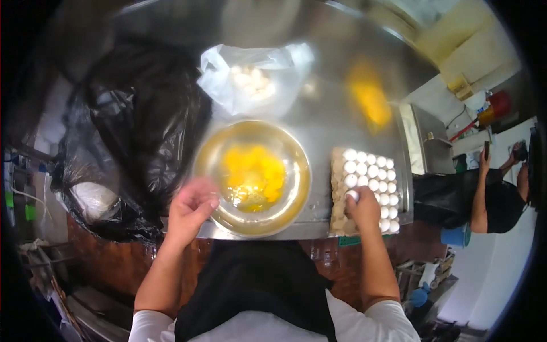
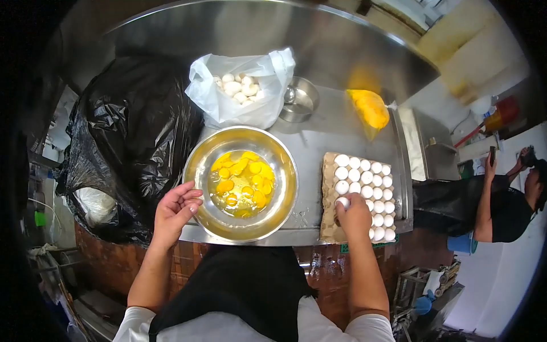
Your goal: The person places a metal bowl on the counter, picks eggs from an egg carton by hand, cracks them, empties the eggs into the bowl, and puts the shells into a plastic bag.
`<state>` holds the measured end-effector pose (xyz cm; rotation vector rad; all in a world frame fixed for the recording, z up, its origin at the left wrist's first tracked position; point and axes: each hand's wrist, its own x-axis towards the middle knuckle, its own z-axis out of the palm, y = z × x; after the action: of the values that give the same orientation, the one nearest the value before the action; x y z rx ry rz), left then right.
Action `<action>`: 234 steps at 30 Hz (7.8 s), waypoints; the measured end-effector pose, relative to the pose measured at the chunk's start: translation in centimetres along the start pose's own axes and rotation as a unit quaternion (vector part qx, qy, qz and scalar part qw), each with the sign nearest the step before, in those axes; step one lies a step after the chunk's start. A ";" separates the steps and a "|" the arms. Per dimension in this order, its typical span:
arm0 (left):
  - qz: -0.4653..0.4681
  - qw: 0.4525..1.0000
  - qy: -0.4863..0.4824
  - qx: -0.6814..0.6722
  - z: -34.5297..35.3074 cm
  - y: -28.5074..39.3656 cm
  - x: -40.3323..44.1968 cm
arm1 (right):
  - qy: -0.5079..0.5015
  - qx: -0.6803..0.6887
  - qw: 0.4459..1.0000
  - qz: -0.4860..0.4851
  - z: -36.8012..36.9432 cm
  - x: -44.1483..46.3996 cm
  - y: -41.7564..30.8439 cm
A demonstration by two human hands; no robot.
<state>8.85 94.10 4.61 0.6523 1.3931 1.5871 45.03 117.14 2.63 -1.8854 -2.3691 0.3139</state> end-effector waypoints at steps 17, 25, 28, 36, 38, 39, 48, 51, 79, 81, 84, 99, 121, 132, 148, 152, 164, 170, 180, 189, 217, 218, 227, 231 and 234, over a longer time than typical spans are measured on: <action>-0.040 0.998 -0.033 0.041 0.0 -1.0 0.5 | -0.254 0.748 0.560 0.250 0.9 -5.2 -3.1; -0.037 0.996 -0.042 0.072 -0.1 -0.7 0.9 | -0.014 0.302 0.951 -0.070 4.3 -9.8 -4.9; -0.033 0.996 -0.043 0.064 -0.3 -1.3 1.0 | 0.023 0.239 0.961 -0.134 4.7 -9.9 -5.4; -0.037 0.995 -0.052 0.072 0.9 -1.1 1.3 | -0.030 0.344 0.937 -0.055 5.1 -9.8 -5.6; -0.041 0.992 -0.075 0.091 1.5 -0.9 1.3 | -0.116 0.521 0.844 0.054 3.6 -8.8 -7.3; -0.046 0.989 -0.093 0.105 2.3 -0.5 1.2 | -0.158 0.598 0.778 0.108 2.4 -8.3 -8.4; 0.012 0.974 -0.170 0.153 7.8 1.6 1.7 | -0.369 0.705 0.600 0.077 -0.1 -6.6 -15.6; 0.018 0.966 -0.167 0.194 7.6 2.2 1.7 | -0.352 0.667 0.654 0.062 0.4 -6.7 -16.7; -0.012 0.970 -0.105 0.219 5.0 -1.1 4.5 | -0.308 0.494 0.810 -0.066 3.2 -3.2 -18.2; 0.000 0.954 -0.097 0.282 4.5 -0.3 4.8 | -0.190 0.390 0.882 -0.185 2.2 -2.6 -18.4; 0.015 0.954 -0.056 0.294 3.5 -0.1 4.9 | -0.044 0.305 0.922 -0.235 0.2 -1.9 -17.7; 0.099 0.977 0.042 0.183 5.1 -1.3 1.2 | -0.492 0.693 0.504 0.156 3.0 -0.4 -21.3; -0.024 0.999 0.041 0.015 0.2 -1.8 0.6 | -0.003 0.131 0.991 0.014 -5.2 3.0 3.9; -0.040 0.999 -0.020 0.017 2.8 -1.5 0.6 | 0.008 -0.078 0.988 -0.132 -1.4 3.8 3.2; -0.038 0.999 -0.012 0.027 0.9 -1.4 -0.5 | -0.012 -0.052 0.997 -0.060 -1.2 4.8 3.6; -0.044 0.998 -0.017 0.044 0.6 -1.3 -0.3 | 0.120 0.232 0.965 0.012 -1.5 3.7 3.3; -0.048 0.992 -0.052 0.105 1.6 -1.6 1.4 | -0.078 0.537 0.834 0.096 4.9 -9.8 -4.7; -0.064 0.994 -0.057 0.065 1.1 -1.7 1.1 | 0.072 0.214 0.969 -0.105 5.7 -11.2 -5.9; -0.049 0.989 -0.121 0.067 0.7 -2.2 1.0 | -0.081 0.604 0.787 0.096 3.2 -10.2 -8.4; 0.032 0.963 -0.207 0.168 7.5 1.7 1.3 | -0.312 0.705 0.628 0.102 0.2 -8.5 -15.5; -0.010 0.974 -0.100 0.203 6.4 -1.6 3.7 | -0.371 0.583 0.720 0.063 2.7 -5.1 -17.7; -0.009 0.978 -0.107 0.181 6.2 -1.9 3.9 | -0.375 0.580 0.720 0.064 2.6 -5.0 -17.7; 0.059 0.929 -0.130 0.341 6.1 0.8 4.7 | -0.227 0.368 0.885 -0.171 0.3 -3.0 -17.5; 0.077 0.938 -0.119 0.315 6.1 0.6 5.0 | -0.237 0.403 0.871 -0.148 0.2 -2.6 -17.5; 0.049 0.959 -0.115 0.253 6.4 0.9 4.8 | -0.329 0.544 0.770 -0.056 0.0 -2.6 -17.8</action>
<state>11.83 101.44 6.13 1.1846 1.6155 1.1764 28.65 110.77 6.67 -1.0855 -1.7282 2.0496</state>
